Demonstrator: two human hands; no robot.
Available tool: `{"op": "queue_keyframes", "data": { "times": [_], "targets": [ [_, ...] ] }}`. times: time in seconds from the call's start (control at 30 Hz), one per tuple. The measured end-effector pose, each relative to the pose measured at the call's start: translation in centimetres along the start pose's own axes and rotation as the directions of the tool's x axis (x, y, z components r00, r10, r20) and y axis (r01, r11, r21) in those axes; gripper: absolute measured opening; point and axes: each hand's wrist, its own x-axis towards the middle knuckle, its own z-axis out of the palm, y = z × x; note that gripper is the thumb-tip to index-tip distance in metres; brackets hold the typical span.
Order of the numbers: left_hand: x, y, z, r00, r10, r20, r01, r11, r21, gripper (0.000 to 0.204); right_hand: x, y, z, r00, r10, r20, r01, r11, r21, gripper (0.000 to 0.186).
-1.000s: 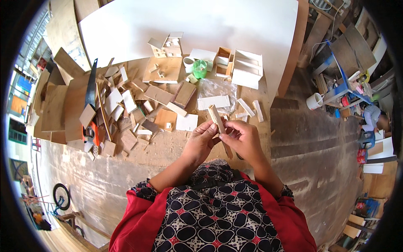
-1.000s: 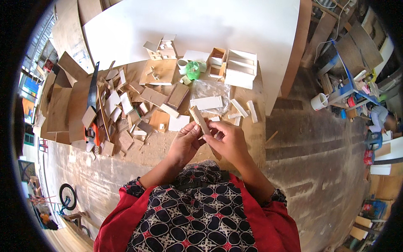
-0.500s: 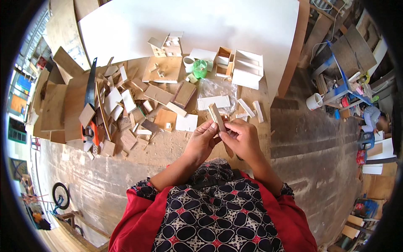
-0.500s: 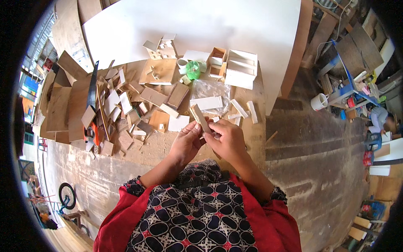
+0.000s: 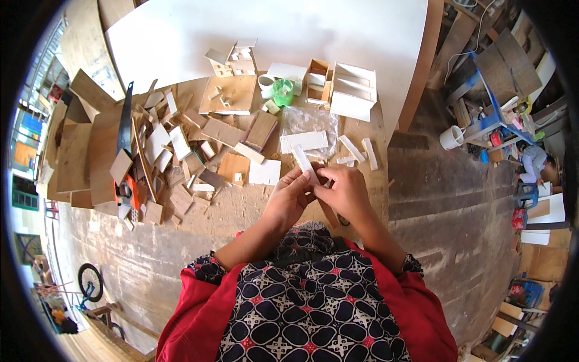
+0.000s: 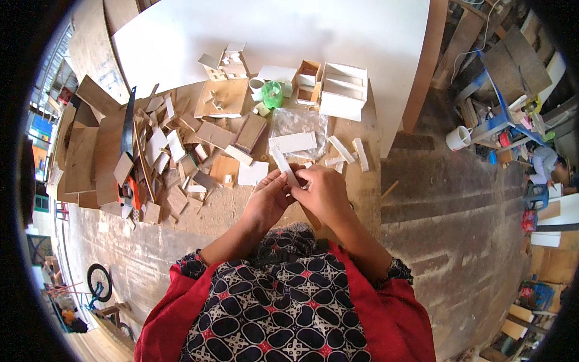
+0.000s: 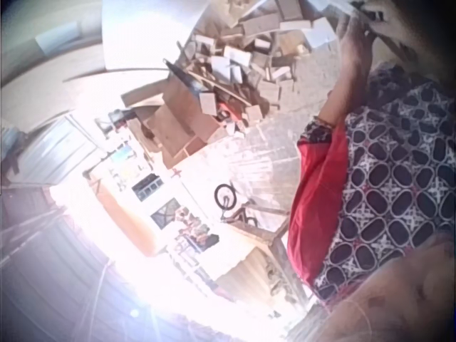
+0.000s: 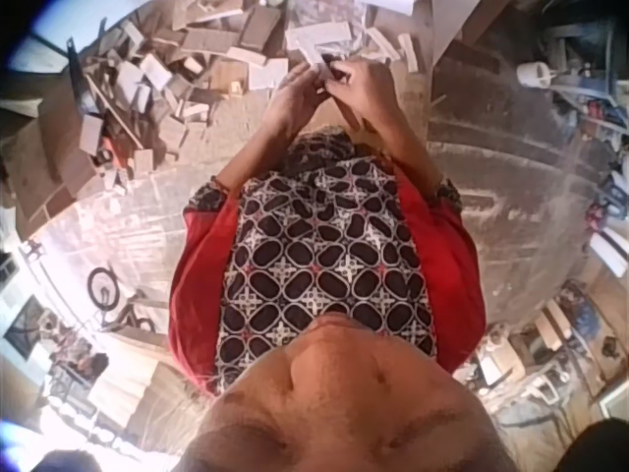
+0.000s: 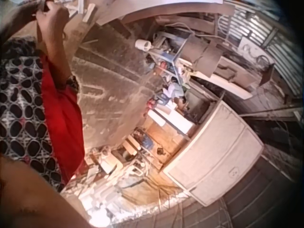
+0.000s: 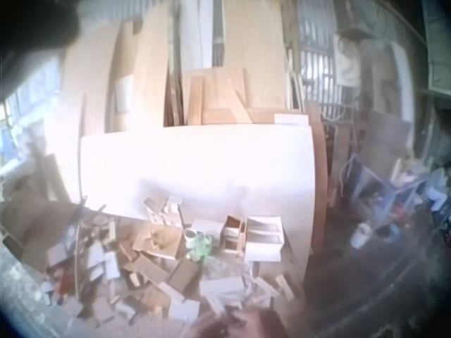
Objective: The person assembles a model house by applying glue to small wooden pieces and joining them together.
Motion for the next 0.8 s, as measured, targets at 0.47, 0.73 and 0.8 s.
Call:
{"op": "queue_keyframes", "data": {
  "times": [0.47,0.73,0.8],
  "targets": [
    [0.5,-0.1,-1.0,0.989,-0.016,-0.146,0.004,0.997,-0.078,0.034,-0.2,2.9,0.8,0.941,0.125,0.313,-0.217,0.936,0.276,0.025],
    [-1.3,2.1,1.2,0.990,0.138,-0.024,-0.133,0.980,0.149,0.036,-1.3,1.3,0.1,0.993,-0.036,0.115,0.014,0.982,0.190,0.019],
    [-1.4,2.9,1.2,0.977,0.211,-0.028,-0.207,0.972,0.114,0.036,-1.5,1.3,-0.6,0.982,-0.150,0.115,0.142,0.987,0.078,0.017]
  ]
}}
